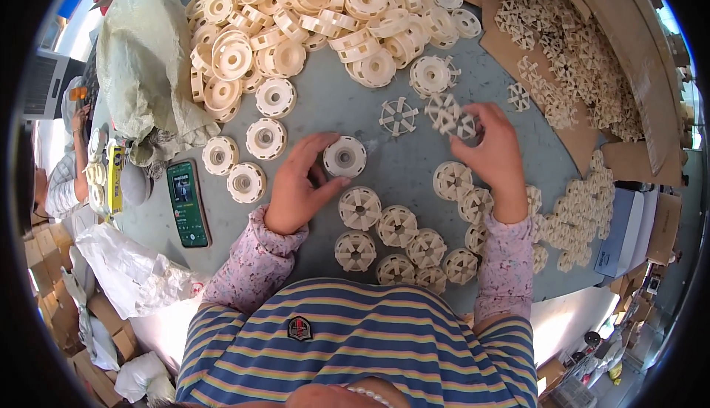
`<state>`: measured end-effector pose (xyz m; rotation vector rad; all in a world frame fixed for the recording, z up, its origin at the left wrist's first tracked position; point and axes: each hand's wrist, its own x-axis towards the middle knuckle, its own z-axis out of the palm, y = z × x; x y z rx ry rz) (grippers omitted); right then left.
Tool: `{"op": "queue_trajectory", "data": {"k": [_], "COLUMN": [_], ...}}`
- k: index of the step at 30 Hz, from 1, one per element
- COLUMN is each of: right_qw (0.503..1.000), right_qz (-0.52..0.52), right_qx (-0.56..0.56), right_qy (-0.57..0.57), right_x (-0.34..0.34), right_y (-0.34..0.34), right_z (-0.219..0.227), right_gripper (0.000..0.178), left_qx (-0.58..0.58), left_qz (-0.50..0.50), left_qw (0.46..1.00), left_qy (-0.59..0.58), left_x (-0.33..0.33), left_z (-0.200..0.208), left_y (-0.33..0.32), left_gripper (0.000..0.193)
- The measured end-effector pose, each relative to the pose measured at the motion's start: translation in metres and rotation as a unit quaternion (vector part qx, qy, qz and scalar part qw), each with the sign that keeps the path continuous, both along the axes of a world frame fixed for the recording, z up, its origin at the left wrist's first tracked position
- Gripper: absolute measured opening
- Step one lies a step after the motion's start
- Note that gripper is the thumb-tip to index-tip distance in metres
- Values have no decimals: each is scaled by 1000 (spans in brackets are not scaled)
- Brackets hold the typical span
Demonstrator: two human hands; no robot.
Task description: The person assembles plastic valve or filter components by hand, inserting internal springs and gears into plastic housings.
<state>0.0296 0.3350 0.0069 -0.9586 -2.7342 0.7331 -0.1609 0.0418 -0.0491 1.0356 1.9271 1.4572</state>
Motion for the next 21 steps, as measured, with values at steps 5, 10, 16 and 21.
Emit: {"op": "queue_trajectory", "data": {"k": [5,10,16,21], "right_qw": [954,998,956,966], "right_qz": [-60,-26,-58,114], "right_qx": [-239,-12,-148,-23], "right_qy": [168,63,248,231], "right_x": [13,10,14,8], "right_y": [11,2,-16,-66], "right_z": [-18,-12,-13,18], "right_gripper": [44,45,58,61], "left_qx": [0,-14,8,69], "left_qz": [-1,-5,8,-22], "left_qw": [1000,1000,1000,959], "left_qy": [10,6,23,-272], "left_x": [0,0,2,13], "left_z": [-2,1,4,27], "left_y": [1,0,0,10], "left_gripper": [69,69,69,44]}}
